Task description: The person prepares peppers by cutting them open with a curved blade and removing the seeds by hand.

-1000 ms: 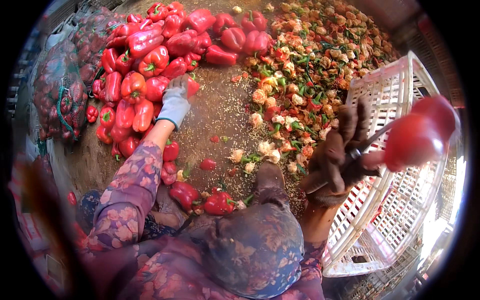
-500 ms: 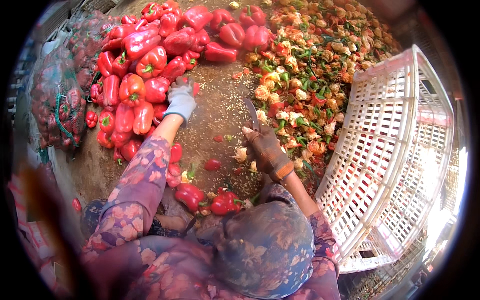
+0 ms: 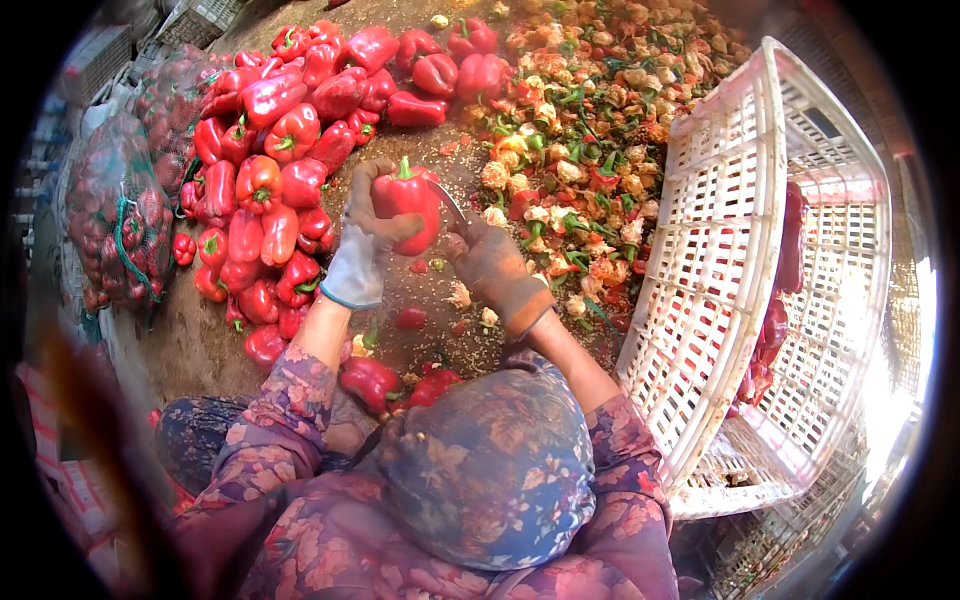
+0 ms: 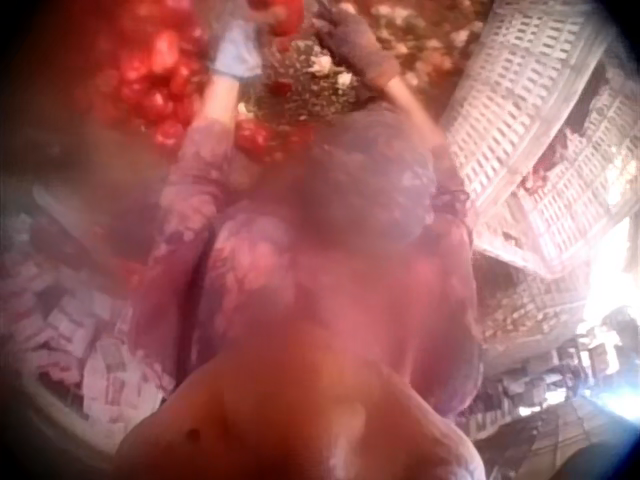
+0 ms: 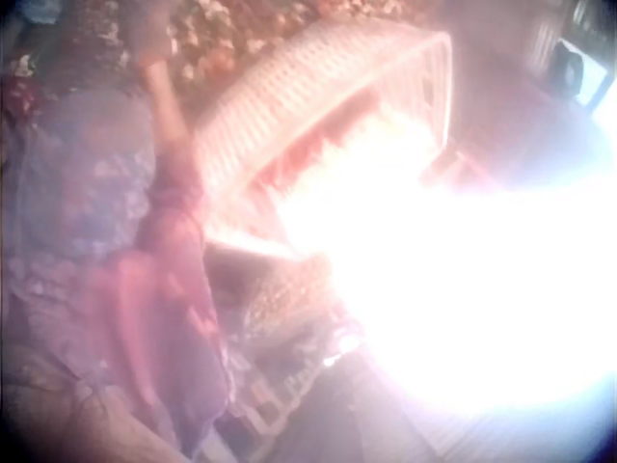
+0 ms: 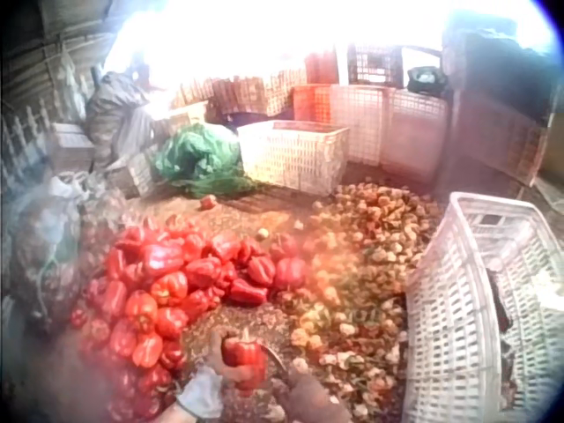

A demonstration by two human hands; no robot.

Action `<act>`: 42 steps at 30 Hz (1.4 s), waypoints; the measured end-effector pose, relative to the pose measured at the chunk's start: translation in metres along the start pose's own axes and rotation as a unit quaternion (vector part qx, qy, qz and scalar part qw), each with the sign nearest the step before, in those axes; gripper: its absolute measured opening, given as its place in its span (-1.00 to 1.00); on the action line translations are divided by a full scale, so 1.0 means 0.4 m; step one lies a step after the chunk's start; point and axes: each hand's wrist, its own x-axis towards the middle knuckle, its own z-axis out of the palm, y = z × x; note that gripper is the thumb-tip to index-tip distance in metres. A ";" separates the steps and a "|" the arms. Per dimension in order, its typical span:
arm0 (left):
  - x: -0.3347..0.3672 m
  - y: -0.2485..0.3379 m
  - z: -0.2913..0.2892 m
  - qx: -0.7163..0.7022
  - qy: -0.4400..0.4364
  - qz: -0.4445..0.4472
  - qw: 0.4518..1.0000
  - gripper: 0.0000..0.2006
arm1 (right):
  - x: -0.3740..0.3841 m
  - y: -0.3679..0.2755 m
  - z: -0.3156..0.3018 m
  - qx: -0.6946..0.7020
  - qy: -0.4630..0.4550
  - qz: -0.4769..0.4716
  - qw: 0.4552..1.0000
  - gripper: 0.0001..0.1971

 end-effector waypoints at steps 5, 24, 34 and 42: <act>0.004 0.071 0.018 -0.068 0.009 0.039 0.997 -0.35 | -0.063 0.130 0.020 -0.070 -0.046 -0.016 0.996 -0.66; -0.014 0.080 0.054 -0.169 -0.159 0.055 0.971 -0.31 | -0.098 -0.097 -0.156 0.341 -0.043 -0.106 0.933 -0.38; -0.073 0.006 0.156 -0.153 0.012 -0.008 0.988 -0.47 | -0.060 -0.052 -0.112 0.138 0.117 -0.212 0.960 -0.51; -0.055 0.031 0.077 -0.366 -0.091 -0.172 0.910 -0.71 | -0.112 -0.098 -0.124 0.523 0.002 -0.067 0.850 -0.78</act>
